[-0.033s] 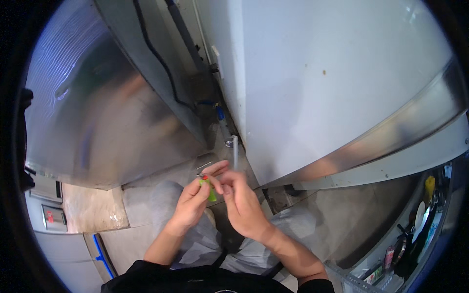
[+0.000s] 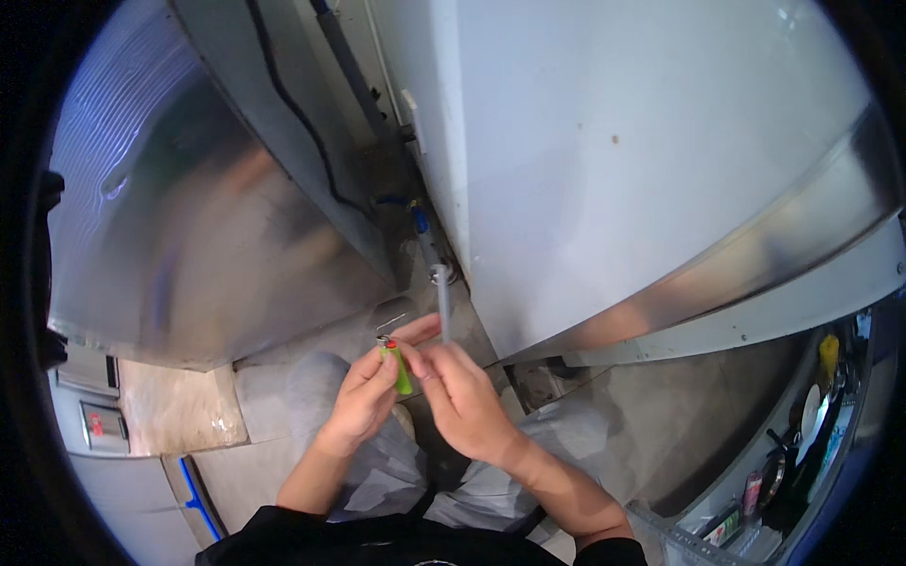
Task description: The person squats behind a refrigerator and uses a screwdriver to adjust a pipe fitting and a valve. They then use a lighter to heat a plastic tube and insert it into a connection point, securing the plumbing.
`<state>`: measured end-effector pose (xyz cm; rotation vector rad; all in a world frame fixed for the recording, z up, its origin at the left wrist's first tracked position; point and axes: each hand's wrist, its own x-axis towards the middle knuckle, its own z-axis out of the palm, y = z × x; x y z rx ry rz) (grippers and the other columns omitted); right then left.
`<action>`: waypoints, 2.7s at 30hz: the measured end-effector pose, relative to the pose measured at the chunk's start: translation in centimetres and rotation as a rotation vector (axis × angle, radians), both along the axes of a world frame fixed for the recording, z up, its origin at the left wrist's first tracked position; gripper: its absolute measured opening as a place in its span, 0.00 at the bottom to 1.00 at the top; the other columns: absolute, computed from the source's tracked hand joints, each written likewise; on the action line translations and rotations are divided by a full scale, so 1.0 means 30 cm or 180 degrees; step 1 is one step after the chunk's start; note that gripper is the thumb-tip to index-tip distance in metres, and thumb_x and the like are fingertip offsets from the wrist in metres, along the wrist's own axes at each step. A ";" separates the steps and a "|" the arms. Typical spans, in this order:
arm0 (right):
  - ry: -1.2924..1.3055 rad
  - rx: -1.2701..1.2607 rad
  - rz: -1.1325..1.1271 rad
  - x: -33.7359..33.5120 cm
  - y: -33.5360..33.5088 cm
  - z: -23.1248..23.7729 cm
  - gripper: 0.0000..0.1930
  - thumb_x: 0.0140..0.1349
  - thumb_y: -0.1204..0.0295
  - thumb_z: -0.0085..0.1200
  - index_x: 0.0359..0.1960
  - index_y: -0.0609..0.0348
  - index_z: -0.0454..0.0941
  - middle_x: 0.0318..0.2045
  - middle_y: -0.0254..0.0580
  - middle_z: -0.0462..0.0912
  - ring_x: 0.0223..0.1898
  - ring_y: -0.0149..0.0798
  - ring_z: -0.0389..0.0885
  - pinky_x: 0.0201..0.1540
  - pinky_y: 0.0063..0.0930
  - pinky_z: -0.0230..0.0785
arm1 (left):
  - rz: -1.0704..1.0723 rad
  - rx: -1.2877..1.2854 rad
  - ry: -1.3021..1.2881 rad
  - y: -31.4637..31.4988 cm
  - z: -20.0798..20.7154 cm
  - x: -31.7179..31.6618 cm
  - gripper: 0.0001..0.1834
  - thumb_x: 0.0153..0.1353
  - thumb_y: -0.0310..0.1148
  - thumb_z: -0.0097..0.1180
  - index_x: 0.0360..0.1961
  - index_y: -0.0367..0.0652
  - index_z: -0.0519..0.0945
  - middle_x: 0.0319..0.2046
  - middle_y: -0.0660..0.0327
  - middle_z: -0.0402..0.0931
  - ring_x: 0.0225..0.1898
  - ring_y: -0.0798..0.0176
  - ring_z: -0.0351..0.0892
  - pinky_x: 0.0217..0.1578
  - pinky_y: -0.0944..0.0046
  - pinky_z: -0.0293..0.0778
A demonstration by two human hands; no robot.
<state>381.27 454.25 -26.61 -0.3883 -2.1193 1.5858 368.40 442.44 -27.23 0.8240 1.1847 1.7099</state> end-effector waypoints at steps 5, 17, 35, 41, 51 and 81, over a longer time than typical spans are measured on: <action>-0.0233 -0.0474 0.0472 0.024 0.015 0.024 0.21 0.70 0.75 0.56 0.63 0.67 0.74 0.42 0.42 0.77 0.37 0.31 0.78 0.38 0.26 0.70 | -0.0475 -0.0321 -0.0764 0.022 0.030 -0.015 0.26 0.83 0.46 0.41 0.60 0.33 0.79 0.72 0.48 0.69 0.69 0.54 0.71 0.69 0.53 0.67; 0.0449 -0.0257 -0.0021 -0.029 0.025 0.030 0.13 0.80 0.68 0.50 0.53 0.65 0.82 0.54 0.45 0.82 0.59 0.42 0.80 0.65 0.35 0.69 | 0.1418 0.0116 -0.0898 0.008 0.008 -0.125 0.18 0.81 0.38 0.48 0.62 0.36 0.75 0.54 0.56 0.79 0.44 0.66 0.77 0.40 0.68 0.74; 0.0280 -0.0038 -0.0174 0.009 0.052 0.105 0.13 0.80 0.68 0.52 0.55 0.66 0.74 0.33 0.36 0.80 0.33 0.26 0.75 0.39 0.25 0.70 | 0.0620 -0.0845 -0.0659 -0.058 0.037 -0.092 0.12 0.82 0.39 0.48 0.48 0.41 0.76 0.18 0.71 0.64 0.15 0.79 0.55 0.17 0.73 0.51; -0.0109 -0.0668 -0.0135 0.020 0.036 0.146 0.15 0.77 0.68 0.56 0.54 0.68 0.73 0.34 0.41 0.82 0.35 0.28 0.77 0.39 0.27 0.71 | 0.0483 -0.0998 -0.0859 -0.037 -0.006 -0.074 0.12 0.83 0.39 0.46 0.45 0.43 0.75 0.17 0.73 0.60 0.15 0.78 0.52 0.17 0.72 0.48; 0.0060 -0.0361 -0.0347 -0.001 0.047 0.110 0.15 0.81 0.61 0.50 0.51 0.64 0.76 0.30 0.35 0.78 0.29 0.27 0.72 0.33 0.25 0.65 | 0.0669 -0.0523 -0.0595 -0.057 -0.004 -0.057 0.11 0.82 0.39 0.48 0.45 0.42 0.75 0.16 0.74 0.60 0.15 0.78 0.54 0.18 0.73 0.50; -0.0364 -0.2815 -0.0433 -0.002 0.067 0.064 0.25 0.75 0.56 0.41 0.18 0.51 0.61 0.16 0.23 0.58 0.19 0.22 0.52 0.22 0.24 0.41 | 0.1470 -0.0401 0.1985 -0.120 0.020 -0.006 0.09 0.71 0.30 0.62 0.36 0.36 0.88 0.18 0.73 0.70 0.19 0.80 0.59 0.21 0.72 0.53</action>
